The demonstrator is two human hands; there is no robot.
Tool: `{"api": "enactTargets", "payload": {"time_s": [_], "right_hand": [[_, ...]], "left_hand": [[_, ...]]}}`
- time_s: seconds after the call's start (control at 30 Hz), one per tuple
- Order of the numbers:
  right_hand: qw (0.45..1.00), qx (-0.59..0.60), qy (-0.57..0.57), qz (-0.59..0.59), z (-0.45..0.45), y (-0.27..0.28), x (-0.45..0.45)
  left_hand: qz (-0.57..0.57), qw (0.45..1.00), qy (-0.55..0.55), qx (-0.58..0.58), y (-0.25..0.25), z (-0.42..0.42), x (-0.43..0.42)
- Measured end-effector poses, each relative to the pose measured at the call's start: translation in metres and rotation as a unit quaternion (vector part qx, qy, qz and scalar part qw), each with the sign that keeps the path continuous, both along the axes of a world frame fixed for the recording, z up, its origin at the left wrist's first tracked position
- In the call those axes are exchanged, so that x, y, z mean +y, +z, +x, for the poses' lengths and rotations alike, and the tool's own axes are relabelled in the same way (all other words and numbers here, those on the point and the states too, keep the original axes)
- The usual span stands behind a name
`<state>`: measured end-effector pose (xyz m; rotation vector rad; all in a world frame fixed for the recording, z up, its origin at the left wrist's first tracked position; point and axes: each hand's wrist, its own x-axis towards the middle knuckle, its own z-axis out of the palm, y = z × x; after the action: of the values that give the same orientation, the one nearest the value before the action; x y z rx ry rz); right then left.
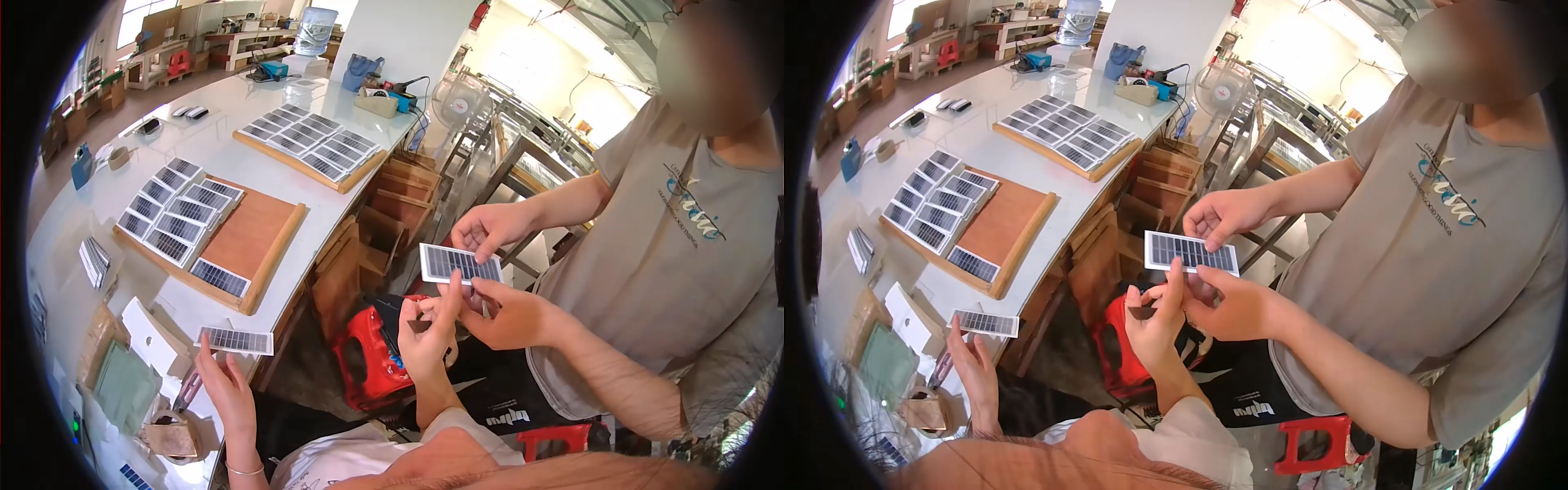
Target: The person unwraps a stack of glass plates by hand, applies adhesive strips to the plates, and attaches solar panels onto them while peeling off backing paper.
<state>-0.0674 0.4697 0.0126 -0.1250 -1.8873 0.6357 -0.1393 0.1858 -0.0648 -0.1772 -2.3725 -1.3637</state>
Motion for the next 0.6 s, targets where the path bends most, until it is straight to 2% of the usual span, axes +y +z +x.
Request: {"api": "enactTargets", "payload": {"time_s": [0.03, 0.13, 0.33, 0.37, 0.43, 0.5, 0.53, 0.6], "right_hand": [[0.999, -0.017, -0.028, 0.006, -0.001, 0.008, -0.002], [0.997, -0.051, 0.033, -0.040, -0.001, 0.010, -0.011], [0.993, -0.024, 0.098, -0.059, -0.012, -0.008, -0.017], [0.991, -0.030, 0.110, -0.065, -0.012, -0.010, -0.018], [0.993, -0.014, 0.115, -0.033, -0.012, -0.011, -0.025], [0.992, 0.003, 0.124, -0.029, -0.012, -0.011, -0.035], [0.991, 0.000, 0.132, -0.012, -0.012, -0.014, -0.039], [0.989, -0.003, 0.146, 0.020, -0.010, -0.021, -0.045]], "left_hand": [[-0.007, 1.000, 0.009, 0.001, -0.003, -0.001, -0.002], [-0.046, 0.996, -0.003, -0.074, -0.001, -0.001, -0.011], [-0.157, 0.987, 0.026, 0.032, 0.015, 0.011, 0.001], [-0.159, 0.984, 0.018, 0.081, 0.023, 0.013, 0.005], [-0.011, 0.993, -0.113, 0.037, 0.055, 0.023, 0.024], [0.152, 0.941, -0.291, -0.080, 0.068, 0.017, 0.049], [0.279, 0.858, -0.400, -0.160, 0.074, 0.011, 0.065], [0.428, 0.725, -0.473, -0.259, 0.080, -0.006, 0.094]]}}
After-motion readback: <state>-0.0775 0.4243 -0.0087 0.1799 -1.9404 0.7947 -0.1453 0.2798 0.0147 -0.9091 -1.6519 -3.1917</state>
